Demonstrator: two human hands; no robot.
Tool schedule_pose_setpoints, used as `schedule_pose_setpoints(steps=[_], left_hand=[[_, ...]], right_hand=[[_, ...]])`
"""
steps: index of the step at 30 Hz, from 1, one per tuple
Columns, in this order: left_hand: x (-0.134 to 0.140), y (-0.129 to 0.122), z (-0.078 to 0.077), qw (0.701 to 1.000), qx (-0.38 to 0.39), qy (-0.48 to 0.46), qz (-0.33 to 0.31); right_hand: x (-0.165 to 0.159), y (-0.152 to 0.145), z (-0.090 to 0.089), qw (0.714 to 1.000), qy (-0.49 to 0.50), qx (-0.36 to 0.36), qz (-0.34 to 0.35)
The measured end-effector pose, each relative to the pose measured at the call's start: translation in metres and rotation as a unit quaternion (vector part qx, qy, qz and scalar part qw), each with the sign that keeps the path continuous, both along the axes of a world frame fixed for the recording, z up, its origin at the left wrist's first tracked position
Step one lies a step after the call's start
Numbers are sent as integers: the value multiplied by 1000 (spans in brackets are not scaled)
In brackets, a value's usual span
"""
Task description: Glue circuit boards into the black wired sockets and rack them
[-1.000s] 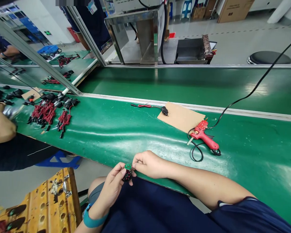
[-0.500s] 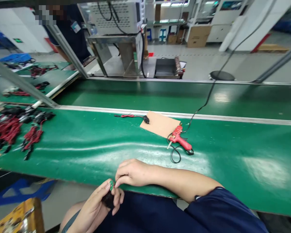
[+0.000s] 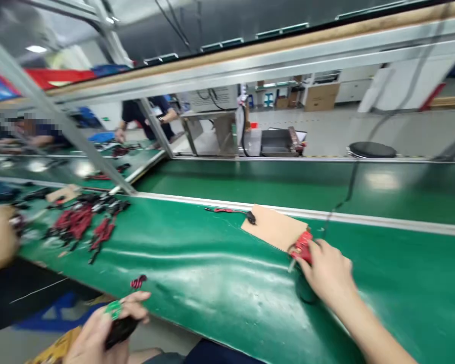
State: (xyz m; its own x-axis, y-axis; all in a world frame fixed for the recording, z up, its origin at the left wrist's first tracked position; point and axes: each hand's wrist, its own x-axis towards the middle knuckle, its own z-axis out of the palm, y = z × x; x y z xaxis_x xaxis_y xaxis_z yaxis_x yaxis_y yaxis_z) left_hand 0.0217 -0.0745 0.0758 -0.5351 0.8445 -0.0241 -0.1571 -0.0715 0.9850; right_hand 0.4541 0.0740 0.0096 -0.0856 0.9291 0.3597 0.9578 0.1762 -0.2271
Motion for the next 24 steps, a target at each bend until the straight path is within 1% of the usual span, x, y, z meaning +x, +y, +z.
schedule_pose_setpoints(steps=[1,2,3,5,6,8,9,11,14,16,18,20,22,23,24], left_hand=[[5,2,-5,999,-11,33,-5],[12,6,-13,998,-30,53,-21],[22,11,-21,996,-46,57,-48],[41,23,-41,994,-54,28,-91],[51,29,-50,992,-61,2,-112],[67,37,-66,987,-82,-50,-133],[73,39,-71,983,-92,-70,-139],[81,41,-76,979,-104,-91,-152],[85,43,-75,973,-104,-99,-179],[85,46,-74,970,-103,-100,-196],[85,48,-73,966,-102,-99,-216],[87,52,-74,963,-102,-85,-236],[91,57,-76,960,-102,-60,-252],[94,60,-78,960,-102,-46,-258],[97,65,-80,959,-101,-34,-264]], right_hand=[[12,2,-12,997,-49,-32,-48],[22,6,-26,993,-77,-65,-66],[30,9,-40,989,-84,-92,-73],[39,16,-63,987,-87,-116,-68],[40,18,-70,987,-86,-116,-64],[39,21,-76,989,-88,-102,-56],[37,21,-75,991,-85,-91,-52],[34,18,-68,994,-74,-67,-45],[30,11,-57,996,-59,-42,-55],[30,5,-50,997,-27,-14,-69],[30,-2,-41,997,15,29,-69],[26,-8,-29,995,53,78,-39],[18,-14,-14,988,102,118,19],[12,-16,-5,982,131,126,55],[5,-18,3,976,159,117,88]])
